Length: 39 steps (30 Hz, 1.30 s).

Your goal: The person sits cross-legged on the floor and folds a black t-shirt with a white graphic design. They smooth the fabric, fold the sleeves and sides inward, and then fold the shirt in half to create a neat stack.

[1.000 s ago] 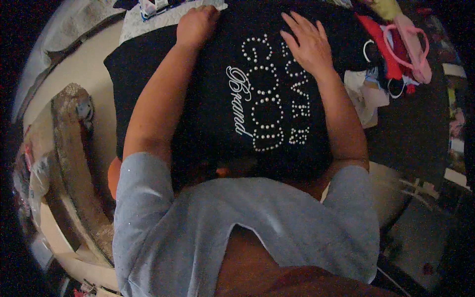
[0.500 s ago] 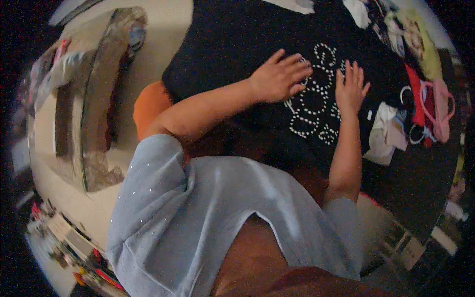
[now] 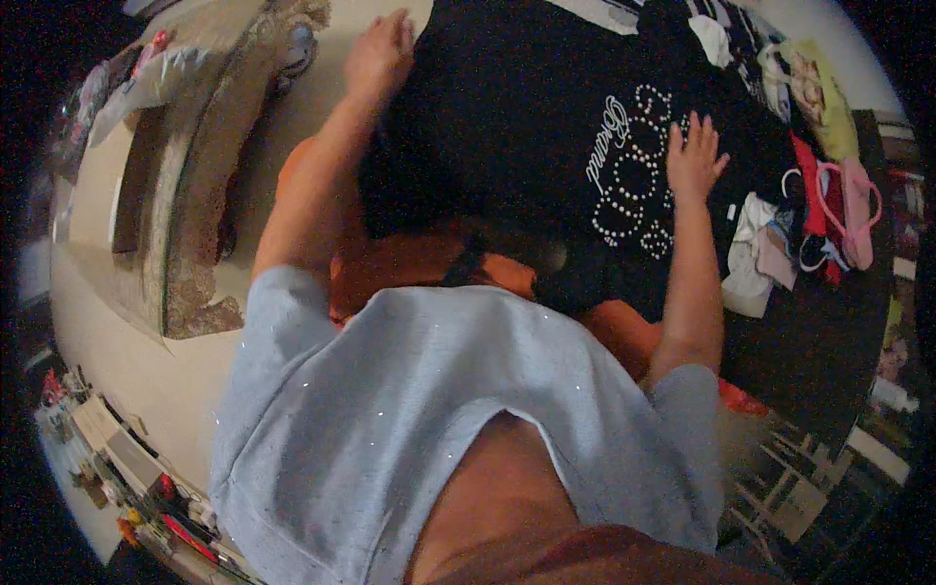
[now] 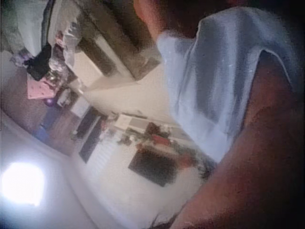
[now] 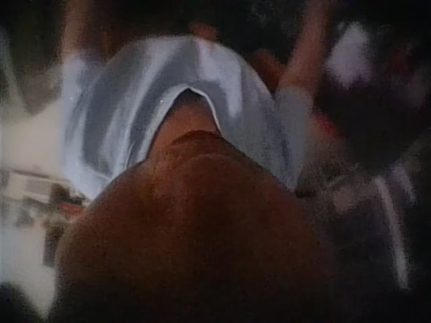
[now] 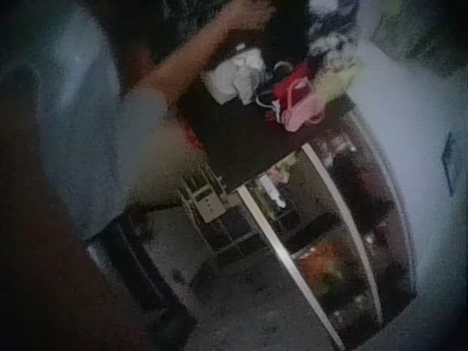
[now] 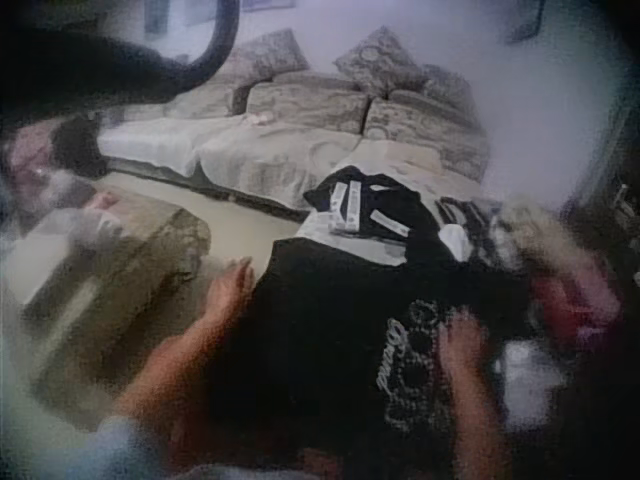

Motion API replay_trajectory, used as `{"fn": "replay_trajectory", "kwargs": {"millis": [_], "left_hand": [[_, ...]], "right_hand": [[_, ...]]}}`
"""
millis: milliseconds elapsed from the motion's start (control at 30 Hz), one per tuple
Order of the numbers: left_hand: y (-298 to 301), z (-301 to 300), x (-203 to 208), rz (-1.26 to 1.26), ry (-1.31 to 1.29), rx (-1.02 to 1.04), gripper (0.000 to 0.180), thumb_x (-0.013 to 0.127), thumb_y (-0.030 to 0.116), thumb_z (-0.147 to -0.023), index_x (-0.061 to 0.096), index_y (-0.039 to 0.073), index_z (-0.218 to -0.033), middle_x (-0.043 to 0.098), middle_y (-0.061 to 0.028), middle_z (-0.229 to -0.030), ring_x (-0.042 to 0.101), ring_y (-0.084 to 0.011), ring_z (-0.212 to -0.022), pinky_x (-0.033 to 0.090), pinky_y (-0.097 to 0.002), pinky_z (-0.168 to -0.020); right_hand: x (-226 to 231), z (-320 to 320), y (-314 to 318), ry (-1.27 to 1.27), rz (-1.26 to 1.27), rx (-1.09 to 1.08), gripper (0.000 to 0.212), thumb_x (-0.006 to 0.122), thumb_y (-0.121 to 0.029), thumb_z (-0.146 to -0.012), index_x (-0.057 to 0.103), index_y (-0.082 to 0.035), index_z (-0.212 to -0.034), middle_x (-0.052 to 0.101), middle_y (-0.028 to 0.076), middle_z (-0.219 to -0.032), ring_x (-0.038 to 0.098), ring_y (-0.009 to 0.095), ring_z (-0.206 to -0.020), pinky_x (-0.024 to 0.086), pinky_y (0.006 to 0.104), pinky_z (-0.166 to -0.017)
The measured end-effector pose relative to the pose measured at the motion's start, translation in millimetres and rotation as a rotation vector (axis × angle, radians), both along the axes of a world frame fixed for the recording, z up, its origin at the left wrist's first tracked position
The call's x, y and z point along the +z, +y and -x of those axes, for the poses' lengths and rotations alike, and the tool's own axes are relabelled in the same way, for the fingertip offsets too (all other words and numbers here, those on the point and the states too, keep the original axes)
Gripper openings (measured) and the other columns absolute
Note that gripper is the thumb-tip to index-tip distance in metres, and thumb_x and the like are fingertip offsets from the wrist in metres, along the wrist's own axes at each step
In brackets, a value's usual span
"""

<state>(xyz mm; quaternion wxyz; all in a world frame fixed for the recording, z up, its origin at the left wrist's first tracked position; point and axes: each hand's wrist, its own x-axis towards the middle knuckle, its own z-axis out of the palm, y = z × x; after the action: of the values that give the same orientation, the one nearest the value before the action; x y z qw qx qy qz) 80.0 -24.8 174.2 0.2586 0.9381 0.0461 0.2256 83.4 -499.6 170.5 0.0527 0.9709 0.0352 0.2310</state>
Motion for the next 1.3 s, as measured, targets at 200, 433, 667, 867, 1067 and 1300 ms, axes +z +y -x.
{"fn": "replay_trajectory", "kwargs": {"millis": [200,433,667,867,1067,1300], "left_hand": [[-153,72,-43,-0.355,-0.21,-0.504,0.044,0.05,0.026,-0.088,0.049,0.01,-0.129,0.049,-0.0059,-0.134,0.043,-0.0269,-0.126,0.028,-0.0482,-0.106],[-94,67,-48,-0.349,-0.217,-0.127,0.037,0.044,0.029,-0.092,0.054,0.019,-0.126,0.051,0.0007,-0.133,0.043,-0.0227,-0.126,0.027,-0.0464,-0.106],[26,55,-87,-0.029,0.222,0.269,0.046,0.034,0.031,-0.092,0.051,0.005,-0.126,0.057,-0.019,-0.121,0.052,-0.0359,-0.114,0.037,-0.0444,-0.099],[-132,84,22,-0.105,-0.085,-0.363,0.041,0.053,0.02,-0.083,0.053,0.01,-0.123,0.055,-0.0138,-0.119,0.049,-0.0329,-0.114,0.034,-0.0489,-0.099],[-152,107,-46,-0.229,-0.212,-0.313,0.043,0.048,0.033,-0.091,0.049,0.019,-0.131,0.045,-0.0031,-0.139,0.04,-0.0207,-0.129,0.024,-0.0453,-0.108],[-88,110,-62,-0.259,-0.23,-0.017,0.039,0.043,0.03,-0.093,0.05,0.02,-0.131,0.046,0.0016,-0.138,0.039,-0.0205,-0.129,0.024,-0.0414,-0.108]], "right_hand": [[3,72,163,0.02,-0.253,0.701,0.046,0.046,-0.031,-0.092,0.044,-0.012,-0.134,0.046,0.011,-0.137,0.043,0.031,-0.125,0.026,0.0475,-0.107],[-13,75,160,0.104,-0.201,0.566,0.045,0.044,-0.034,-0.095,0.045,-0.011,-0.133,0.045,0.007,-0.138,0.042,0.027,-0.127,0.027,0.0446,-0.107],[-13,72,165,0.077,-0.224,0.59,0.045,0.044,-0.034,-0.094,0.046,-0.01,-0.132,0.045,0.007,-0.138,0.041,0.027,-0.127,0.028,0.0458,-0.107],[-25,65,159,0.104,-0.192,0.574,0.046,0.04,-0.035,-0.095,0.04,-0.015,-0.137,0.041,0.005,-0.141,0.039,0.026,-0.129,0.026,0.0465,-0.108],[-22,71,162,0.086,-0.153,0.566,0.045,0.043,-0.032,-0.094,0.044,-0.013,-0.135,0.044,0.006,-0.139,0.04,0.025,-0.128,0.027,0.0454,-0.108],[-18,72,163,0.052,-0.193,0.588,0.042,0.048,-0.031,-0.093,0.049,-0.011,-0.13,0.048,0.008,-0.135,0.044,0.027,-0.125,0.03,0.0465,-0.105]]}}
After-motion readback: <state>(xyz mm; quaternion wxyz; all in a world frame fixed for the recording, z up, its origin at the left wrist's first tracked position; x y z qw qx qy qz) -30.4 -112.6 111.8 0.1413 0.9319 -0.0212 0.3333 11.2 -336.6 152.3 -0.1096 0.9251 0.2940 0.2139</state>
